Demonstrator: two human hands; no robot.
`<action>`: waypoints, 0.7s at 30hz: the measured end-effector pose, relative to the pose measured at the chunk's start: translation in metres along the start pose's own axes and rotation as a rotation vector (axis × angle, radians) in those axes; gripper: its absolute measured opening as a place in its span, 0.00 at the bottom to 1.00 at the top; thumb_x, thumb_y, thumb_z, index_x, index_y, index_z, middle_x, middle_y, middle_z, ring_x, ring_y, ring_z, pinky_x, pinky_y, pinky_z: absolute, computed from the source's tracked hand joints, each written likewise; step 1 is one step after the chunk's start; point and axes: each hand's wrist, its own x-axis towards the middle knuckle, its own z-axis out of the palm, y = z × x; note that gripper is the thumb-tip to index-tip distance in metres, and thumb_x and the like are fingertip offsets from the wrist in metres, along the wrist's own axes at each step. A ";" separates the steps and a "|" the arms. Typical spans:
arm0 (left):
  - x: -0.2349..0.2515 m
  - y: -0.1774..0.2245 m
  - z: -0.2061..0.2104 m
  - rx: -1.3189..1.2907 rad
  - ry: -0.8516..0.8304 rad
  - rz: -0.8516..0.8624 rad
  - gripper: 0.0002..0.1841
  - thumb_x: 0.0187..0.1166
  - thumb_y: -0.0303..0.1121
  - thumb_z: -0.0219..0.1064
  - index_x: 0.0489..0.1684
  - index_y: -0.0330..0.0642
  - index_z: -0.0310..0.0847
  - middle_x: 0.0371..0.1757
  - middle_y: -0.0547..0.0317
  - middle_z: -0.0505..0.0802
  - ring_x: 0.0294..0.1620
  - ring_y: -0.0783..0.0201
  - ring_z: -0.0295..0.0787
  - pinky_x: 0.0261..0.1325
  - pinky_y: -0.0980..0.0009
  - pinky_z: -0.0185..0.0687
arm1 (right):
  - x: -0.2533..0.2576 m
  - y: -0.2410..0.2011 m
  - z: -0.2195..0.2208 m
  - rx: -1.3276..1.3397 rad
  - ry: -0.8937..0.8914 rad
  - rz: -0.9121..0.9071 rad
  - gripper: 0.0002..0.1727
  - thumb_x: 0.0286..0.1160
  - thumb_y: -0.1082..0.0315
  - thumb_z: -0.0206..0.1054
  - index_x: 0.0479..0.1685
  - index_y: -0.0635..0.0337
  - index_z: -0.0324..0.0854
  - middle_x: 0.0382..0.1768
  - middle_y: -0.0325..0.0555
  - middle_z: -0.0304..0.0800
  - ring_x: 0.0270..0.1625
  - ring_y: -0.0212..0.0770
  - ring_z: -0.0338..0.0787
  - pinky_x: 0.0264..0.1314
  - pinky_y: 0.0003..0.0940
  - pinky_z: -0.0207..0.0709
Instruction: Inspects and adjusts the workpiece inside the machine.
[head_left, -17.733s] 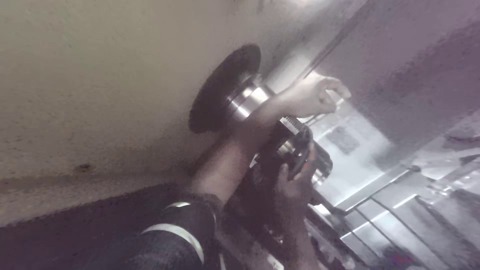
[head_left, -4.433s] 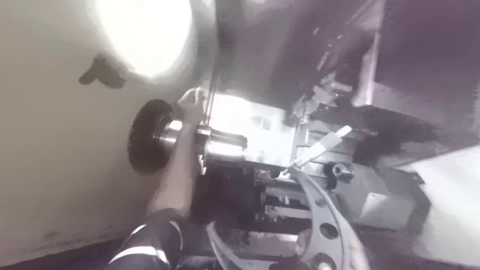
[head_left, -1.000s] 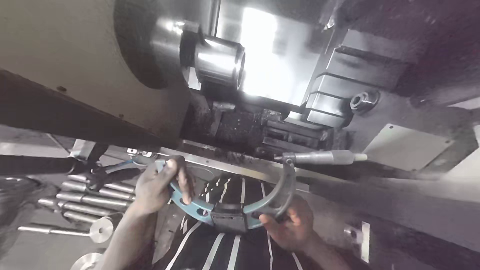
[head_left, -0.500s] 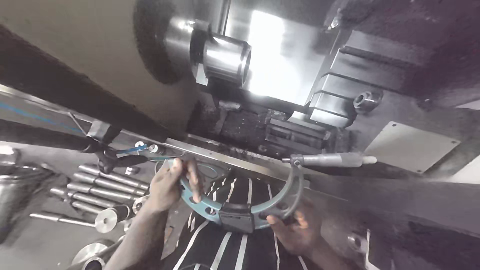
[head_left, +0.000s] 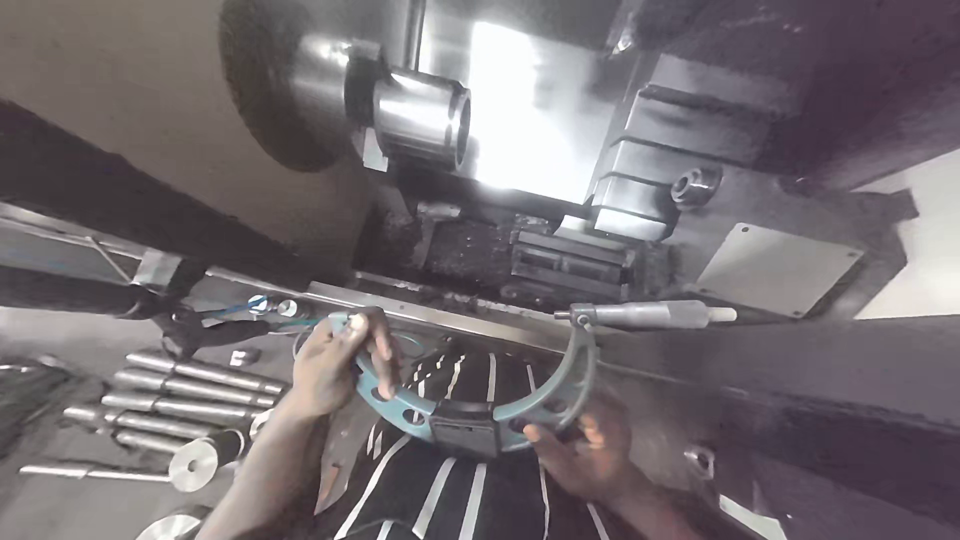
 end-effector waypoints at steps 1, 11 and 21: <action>0.001 0.000 -0.001 0.004 -0.010 0.002 0.27 0.92 0.55 0.48 0.33 0.50 0.88 0.20 0.65 0.92 0.20 0.69 0.91 0.29 0.70 0.92 | 0.000 0.000 0.000 -0.008 0.000 0.001 0.12 0.79 0.53 0.72 0.45 0.50 0.85 0.36 0.29 0.93 0.38 0.19 0.91 0.42 0.19 0.88; 0.005 0.001 -0.011 0.013 0.006 -0.015 0.26 0.89 0.58 0.52 0.33 0.51 0.88 0.19 0.66 0.92 0.20 0.68 0.92 0.32 0.69 0.94 | 0.009 -0.002 0.009 -0.075 0.028 -0.025 0.12 0.78 0.52 0.72 0.47 0.49 0.84 0.39 0.26 0.92 0.43 0.16 0.90 0.47 0.16 0.87; 0.006 0.005 -0.030 -0.021 -0.003 0.002 0.26 0.89 0.58 0.51 0.36 0.50 0.87 0.19 0.65 0.92 0.21 0.68 0.92 0.32 0.69 0.94 | 0.024 -0.001 0.024 -0.056 0.008 -0.048 0.12 0.78 0.52 0.72 0.47 0.50 0.84 0.37 0.28 0.92 0.41 0.18 0.90 0.44 0.18 0.88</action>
